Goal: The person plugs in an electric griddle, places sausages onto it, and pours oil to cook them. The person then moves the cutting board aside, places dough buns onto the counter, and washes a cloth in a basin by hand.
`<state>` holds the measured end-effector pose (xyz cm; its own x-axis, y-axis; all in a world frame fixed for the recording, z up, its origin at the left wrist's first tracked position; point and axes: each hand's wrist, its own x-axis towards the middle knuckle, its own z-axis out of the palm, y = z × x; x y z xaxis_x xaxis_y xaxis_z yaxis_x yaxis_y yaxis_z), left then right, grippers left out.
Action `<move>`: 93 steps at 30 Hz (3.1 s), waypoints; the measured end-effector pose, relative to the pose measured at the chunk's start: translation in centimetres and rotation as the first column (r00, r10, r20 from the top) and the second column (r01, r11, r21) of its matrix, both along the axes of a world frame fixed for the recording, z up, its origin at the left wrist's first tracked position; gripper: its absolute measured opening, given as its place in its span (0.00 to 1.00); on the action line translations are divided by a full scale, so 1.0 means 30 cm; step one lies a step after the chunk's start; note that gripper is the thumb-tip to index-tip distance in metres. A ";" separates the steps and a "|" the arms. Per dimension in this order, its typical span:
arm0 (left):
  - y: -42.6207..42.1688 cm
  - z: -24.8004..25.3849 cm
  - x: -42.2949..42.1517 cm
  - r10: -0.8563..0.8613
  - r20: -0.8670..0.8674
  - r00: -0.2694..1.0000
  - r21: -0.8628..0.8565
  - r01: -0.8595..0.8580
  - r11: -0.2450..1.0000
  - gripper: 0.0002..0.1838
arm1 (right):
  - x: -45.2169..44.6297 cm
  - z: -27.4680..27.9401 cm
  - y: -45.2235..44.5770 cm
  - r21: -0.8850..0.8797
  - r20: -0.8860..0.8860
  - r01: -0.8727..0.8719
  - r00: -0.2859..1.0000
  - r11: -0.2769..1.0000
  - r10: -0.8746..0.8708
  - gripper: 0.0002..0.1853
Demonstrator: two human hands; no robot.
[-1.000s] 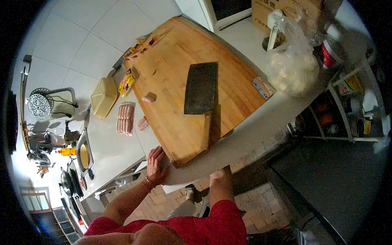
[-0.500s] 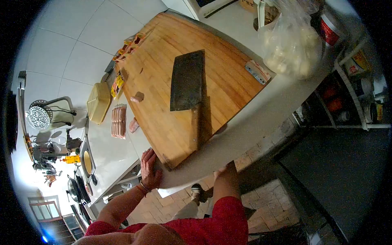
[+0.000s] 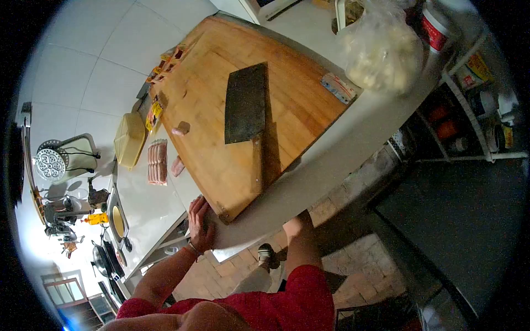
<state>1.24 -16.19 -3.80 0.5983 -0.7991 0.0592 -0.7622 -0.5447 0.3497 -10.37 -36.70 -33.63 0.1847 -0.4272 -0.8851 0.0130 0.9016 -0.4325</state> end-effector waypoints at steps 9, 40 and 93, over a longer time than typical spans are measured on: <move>0.005 0.023 -0.002 0.045 -0.016 0.999 0.034 -0.044 0.998 0.36 | 0.002 0.043 0.003 -0.020 -0.003 -0.029 1.000 0.999 0.029 0.19; 0.113 -0.141 -0.026 0.286 0.088 0.954 -0.421 -0.225 0.879 0.31 | -0.272 0.150 0.029 -0.072 -0.322 -0.285 0.914 0.956 0.248 0.13; 0.882 -0.281 -1.021 -0.066 -0.757 -0.651 0.398 -0.538 0.743 0.39 | -1.729 0.971 0.983 -0.125 -0.473 -0.375 0.836 0.918 0.277 0.17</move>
<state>-29.38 10.26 -12.24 0.0728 -0.5939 -0.8012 0.9765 -0.1211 0.1785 -62.22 -7.21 -4.51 -0.0393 -0.5911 -0.8056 -0.5005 0.7094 -0.4962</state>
